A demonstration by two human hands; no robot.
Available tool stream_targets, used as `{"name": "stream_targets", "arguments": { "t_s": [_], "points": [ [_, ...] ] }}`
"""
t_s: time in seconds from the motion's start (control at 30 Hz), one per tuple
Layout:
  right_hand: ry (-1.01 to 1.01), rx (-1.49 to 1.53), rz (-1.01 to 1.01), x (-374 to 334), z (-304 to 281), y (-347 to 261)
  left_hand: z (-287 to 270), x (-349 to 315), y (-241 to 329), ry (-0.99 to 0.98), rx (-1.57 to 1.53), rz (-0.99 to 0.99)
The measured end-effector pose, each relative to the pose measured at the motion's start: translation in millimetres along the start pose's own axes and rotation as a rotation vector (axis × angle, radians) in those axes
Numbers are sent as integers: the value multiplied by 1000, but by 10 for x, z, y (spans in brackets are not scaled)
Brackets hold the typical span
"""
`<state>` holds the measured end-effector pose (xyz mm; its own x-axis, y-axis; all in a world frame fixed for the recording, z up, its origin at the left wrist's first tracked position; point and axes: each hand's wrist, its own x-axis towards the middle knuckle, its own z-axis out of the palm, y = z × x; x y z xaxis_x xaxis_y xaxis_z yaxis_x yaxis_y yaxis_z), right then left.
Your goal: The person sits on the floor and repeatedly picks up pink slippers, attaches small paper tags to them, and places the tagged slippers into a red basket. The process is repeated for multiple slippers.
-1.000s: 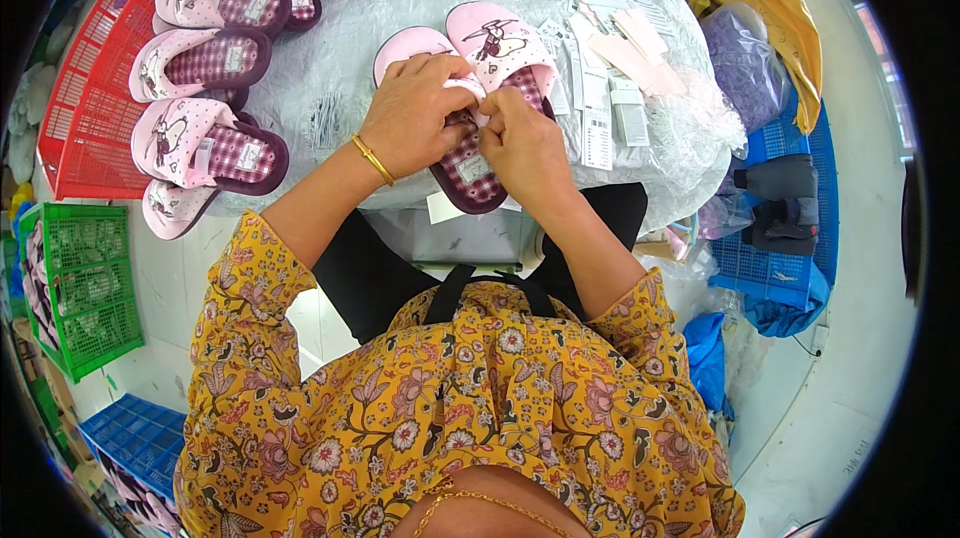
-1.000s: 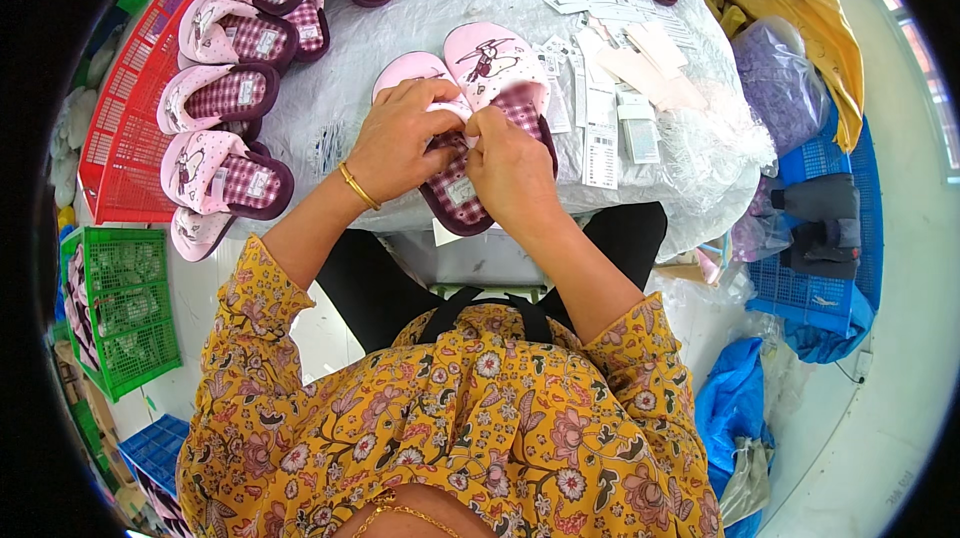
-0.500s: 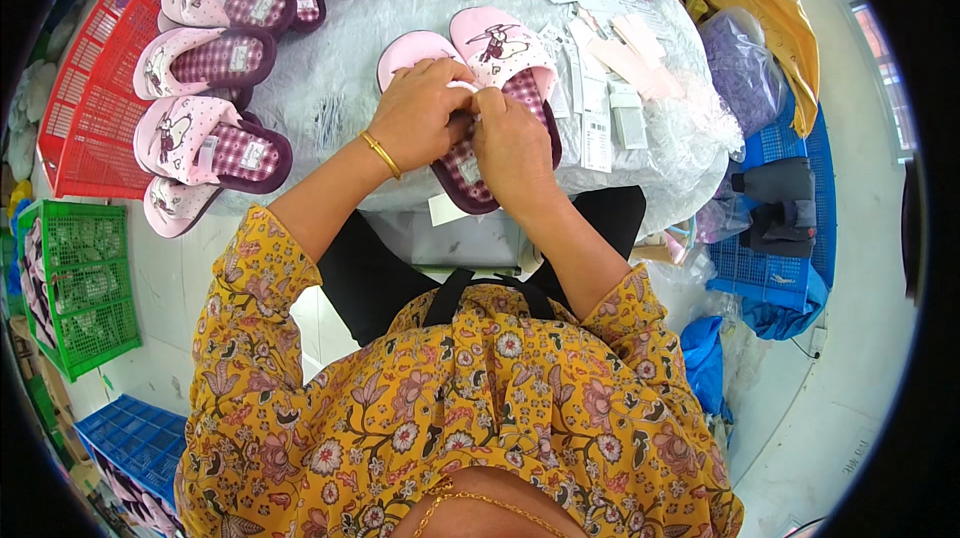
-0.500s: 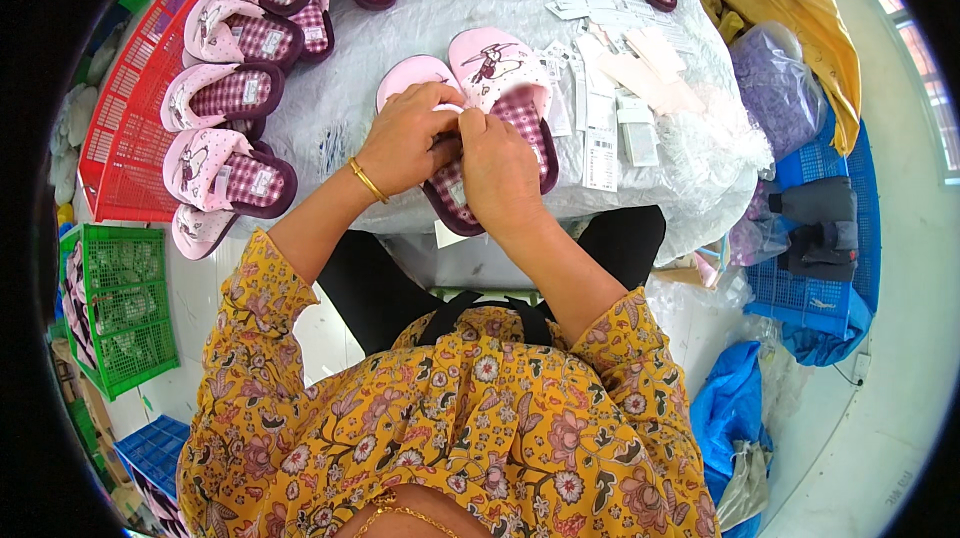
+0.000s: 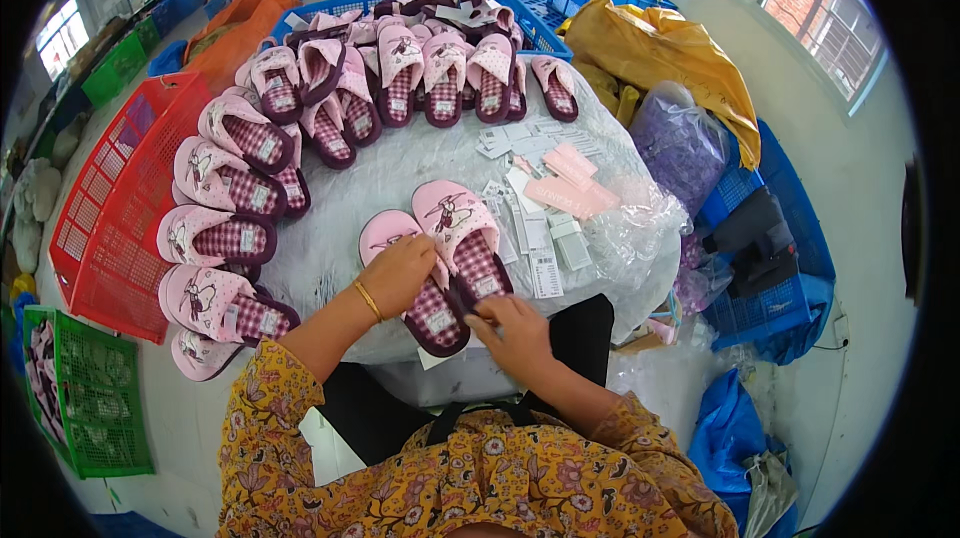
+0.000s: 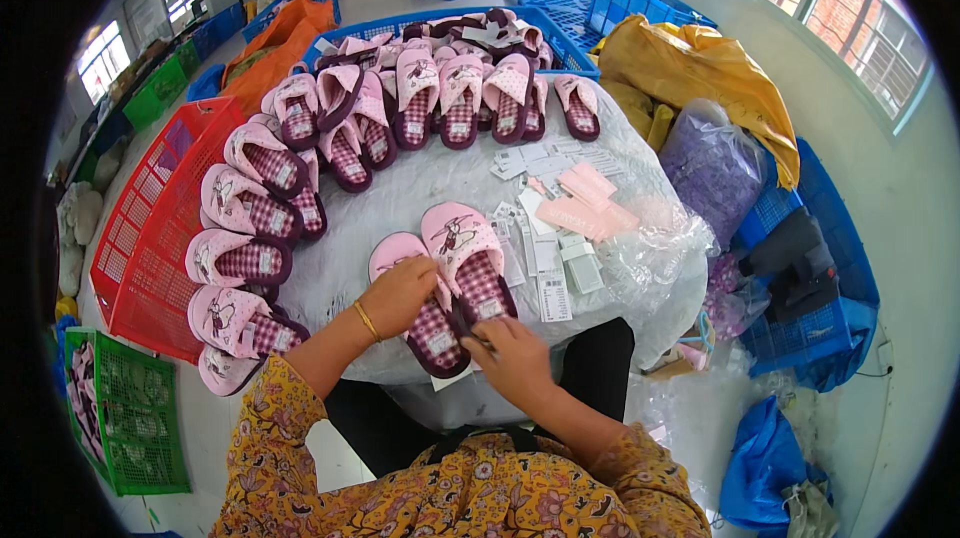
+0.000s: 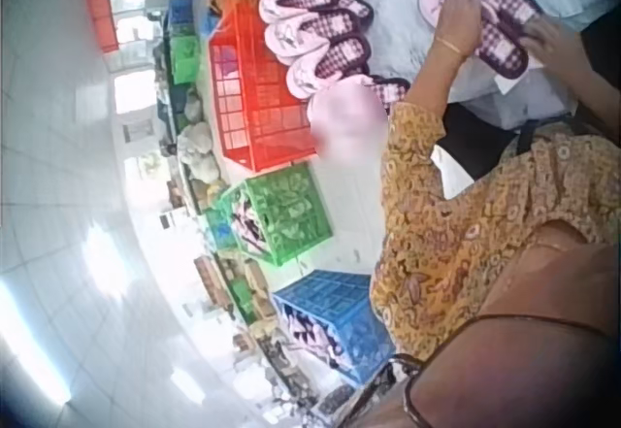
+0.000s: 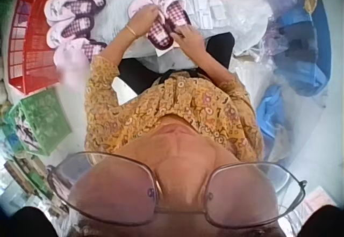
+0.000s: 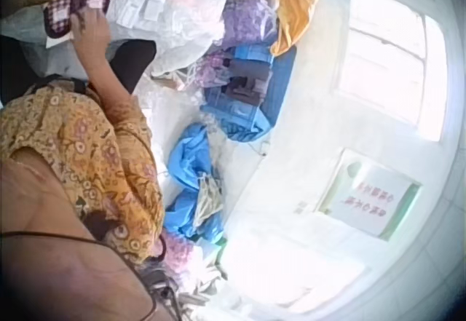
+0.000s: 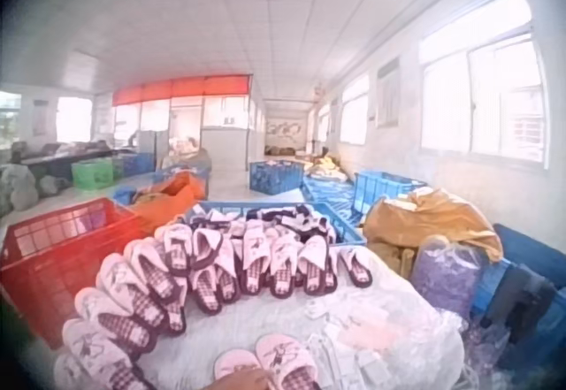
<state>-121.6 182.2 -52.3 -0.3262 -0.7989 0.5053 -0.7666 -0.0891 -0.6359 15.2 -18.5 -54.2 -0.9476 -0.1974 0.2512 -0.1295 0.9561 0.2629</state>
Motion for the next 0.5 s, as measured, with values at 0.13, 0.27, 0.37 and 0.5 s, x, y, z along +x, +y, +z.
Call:
{"name": "stream_targets", "arguments": {
  "t_s": [0.13, 0.27, 0.37, 0.5],
  "points": [
    [-253, 8, 389, -706, -122, 477, -28, 94, -27, -158, -314, -108],
    [-285, -77, 295, -690, -149, 402, -158, 4, 92, 54, 86, -10],
    [-289, -87, 189, -673, 0, 527, -92, -15, 124, 124, 15, -85],
    [-349, -105, 194, -593, 167, 443, -93, -22, 113, 114, 9, -110]
  ]
}}
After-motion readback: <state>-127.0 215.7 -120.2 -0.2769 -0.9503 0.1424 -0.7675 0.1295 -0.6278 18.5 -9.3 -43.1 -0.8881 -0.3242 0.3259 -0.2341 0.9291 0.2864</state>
